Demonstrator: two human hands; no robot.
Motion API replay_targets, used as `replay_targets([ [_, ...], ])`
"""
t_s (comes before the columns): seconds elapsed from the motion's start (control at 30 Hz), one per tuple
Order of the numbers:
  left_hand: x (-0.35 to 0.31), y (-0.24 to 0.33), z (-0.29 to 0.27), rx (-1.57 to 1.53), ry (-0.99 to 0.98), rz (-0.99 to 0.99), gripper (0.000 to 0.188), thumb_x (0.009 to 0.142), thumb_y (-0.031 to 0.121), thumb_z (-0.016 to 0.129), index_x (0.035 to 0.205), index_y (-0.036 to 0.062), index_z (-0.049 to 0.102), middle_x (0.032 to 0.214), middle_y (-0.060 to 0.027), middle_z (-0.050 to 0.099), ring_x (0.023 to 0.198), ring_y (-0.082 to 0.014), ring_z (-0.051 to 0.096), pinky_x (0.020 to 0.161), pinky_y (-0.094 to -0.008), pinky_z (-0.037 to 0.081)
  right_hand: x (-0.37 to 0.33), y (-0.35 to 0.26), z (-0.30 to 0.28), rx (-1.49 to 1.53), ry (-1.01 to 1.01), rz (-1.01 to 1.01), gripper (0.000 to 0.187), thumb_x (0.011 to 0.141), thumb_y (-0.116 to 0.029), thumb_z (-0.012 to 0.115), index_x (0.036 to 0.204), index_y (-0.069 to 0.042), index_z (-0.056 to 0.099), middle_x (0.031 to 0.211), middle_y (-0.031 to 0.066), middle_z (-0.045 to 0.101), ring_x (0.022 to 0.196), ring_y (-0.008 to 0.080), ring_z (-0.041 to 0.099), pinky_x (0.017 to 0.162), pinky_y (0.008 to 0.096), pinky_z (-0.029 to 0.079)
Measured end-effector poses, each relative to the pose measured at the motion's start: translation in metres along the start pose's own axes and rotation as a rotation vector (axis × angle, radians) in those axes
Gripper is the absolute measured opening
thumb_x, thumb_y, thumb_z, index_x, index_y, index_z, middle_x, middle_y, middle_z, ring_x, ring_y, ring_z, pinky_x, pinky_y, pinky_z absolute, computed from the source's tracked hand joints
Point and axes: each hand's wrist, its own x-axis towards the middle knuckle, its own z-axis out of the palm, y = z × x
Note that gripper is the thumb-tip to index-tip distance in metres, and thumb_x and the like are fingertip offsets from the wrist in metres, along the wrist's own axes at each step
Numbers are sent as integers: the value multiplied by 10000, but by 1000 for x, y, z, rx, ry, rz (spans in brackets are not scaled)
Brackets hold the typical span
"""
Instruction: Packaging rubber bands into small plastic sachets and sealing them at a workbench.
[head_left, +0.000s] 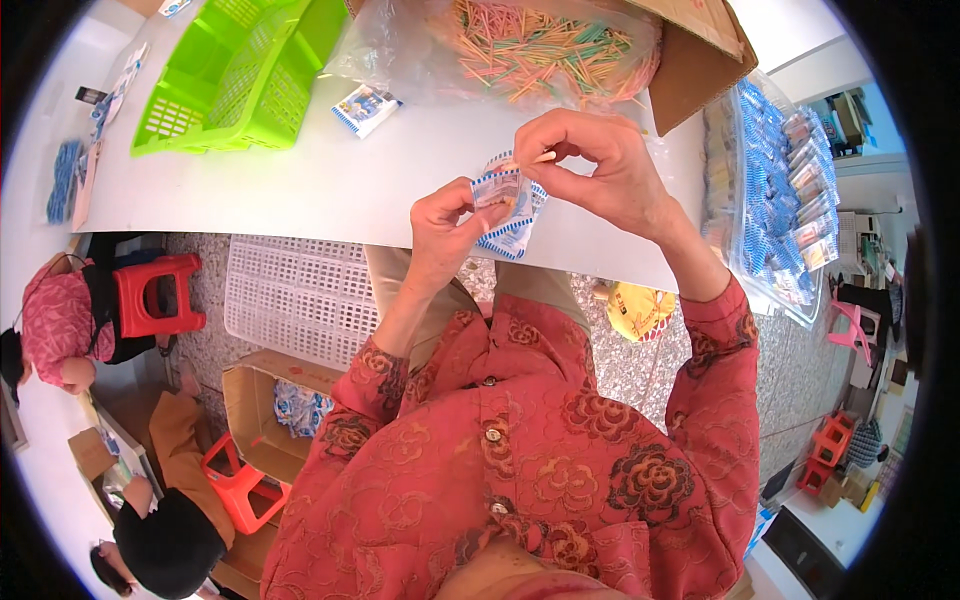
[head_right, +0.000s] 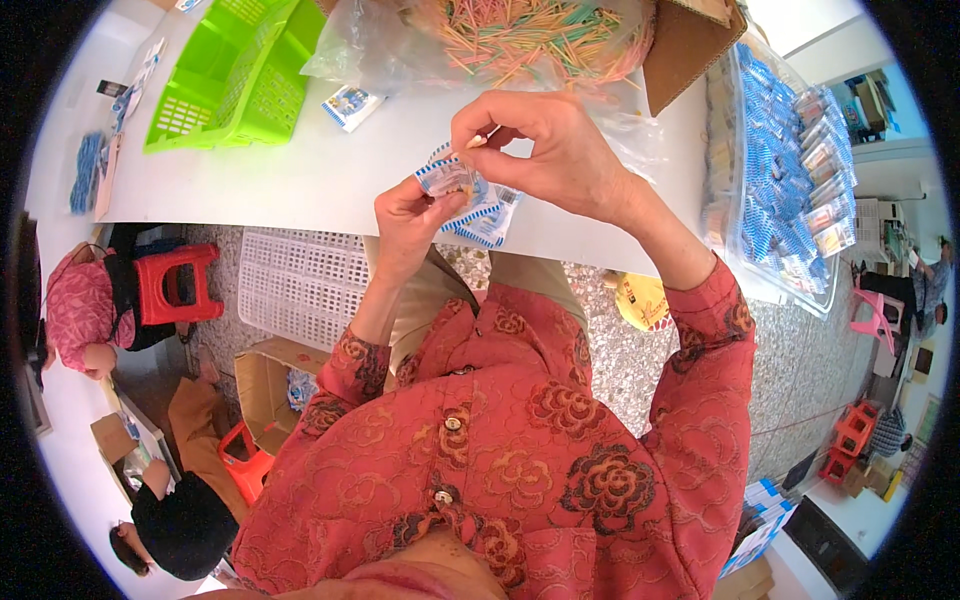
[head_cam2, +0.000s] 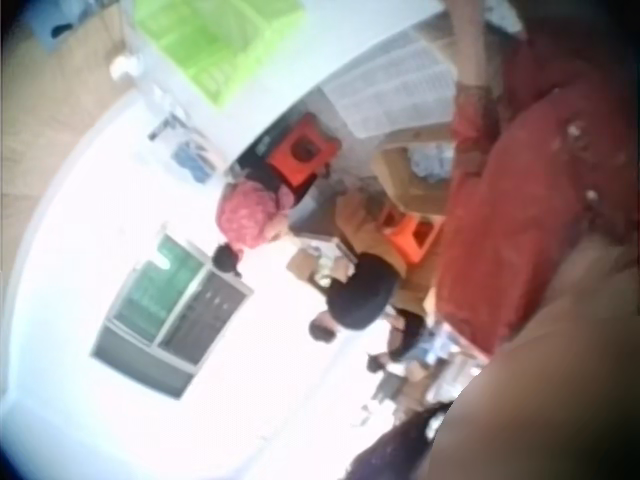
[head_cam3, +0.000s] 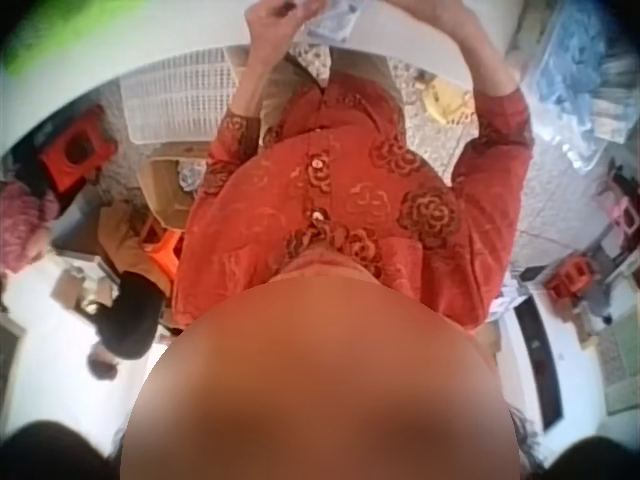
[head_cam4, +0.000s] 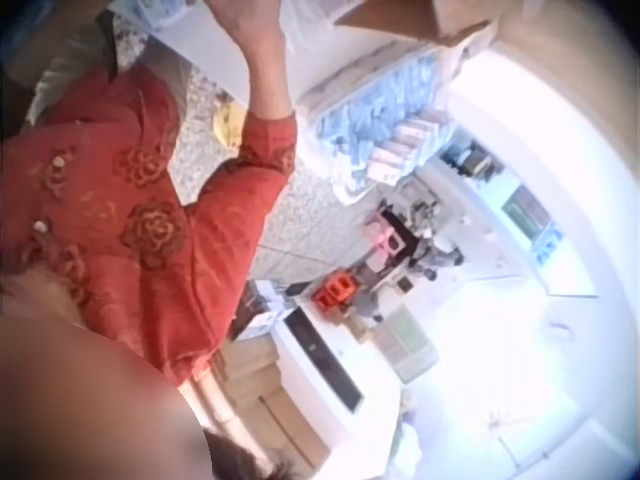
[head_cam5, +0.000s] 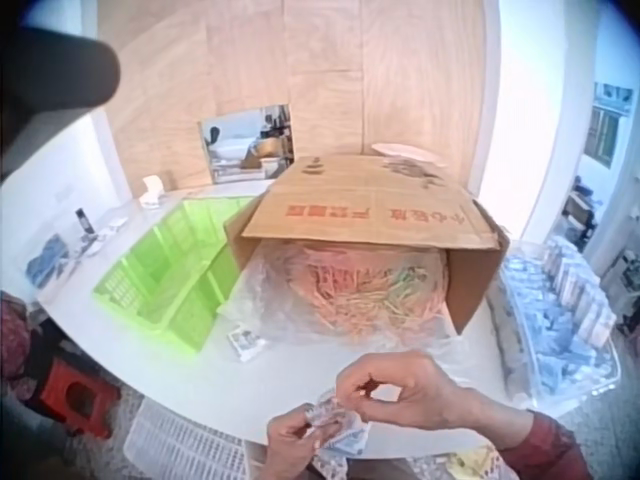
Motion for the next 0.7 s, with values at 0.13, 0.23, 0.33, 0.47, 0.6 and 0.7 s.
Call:
replay_targets([
  [0.13, 5, 0, 4, 46, 9, 35, 78, 786, -21, 676, 862, -26, 664, 797, -17, 618, 713, -52, 548, 637, -202, 438, 1, 1, -1, 15, 9, 120, 79, 803, 45, 609, 865, -3, 609, 840, 21, 621, 729, 61, 560, 640, 209, 476],
  [0.23, 18, -4, 9, 54, 1, -2, 65, 786, -13, 679, 847, -24, 660, 779, -11, 617, 689, -48, 547, 614, -197, 437, 8, 7, -6, 7, 18, 146, 87, 828, 6, 598, 914, -4, 612, 809, 2, 605, 709, 44, 543, 628, 189, 455],
  [0.33, 37, -5, 9, 117, -35, 73, 56, 787, 0, 685, 832, -18, 657, 757, -2, 612, 670, -41, 541, 597, -190, 431, 22, 9, -15, -128, 29, 200, 160, 851, -79, 599, 1000, -22, 613, 773, -30, 588, 675, 18, 503, 589, 186, 416],
  [0.47, 50, -2, 10, 119, -59, 109, 53, 789, 10, 689, 828, -11, 659, 768, 3, 612, 663, -36, 525, 588, -185, 419, 26, 16, -17, -149, 64, 182, 171, 861, -95, 595, 1018, -33, 622, 762, -27, 589, 671, 19, 494, 588, 196, 417],
  [0.6, 50, 0, 9, 141, -53, 139, 56, 789, 9, 688, 833, -13, 660, 770, 4, 611, 661, -38, 524, 587, -185, 417, 25, 9, -14, -229, 116, 143, 173, 880, -128, 587, 1019, -48, 651, 844, 0, 601, 697, 44, 519, 608, 203, 423],
  [0.7, 46, -1, 12, 141, -80, 161, 65, 791, 8, 686, 845, -16, 660, 768, 4, 610, 658, -40, 522, 585, -186, 417, 20, 10, -16, -425, 136, 11, 174, 891, -151, 577, 1008, -59, 668, 926, 23, 606, 759, 75, 546, 665, 229, 443],
])
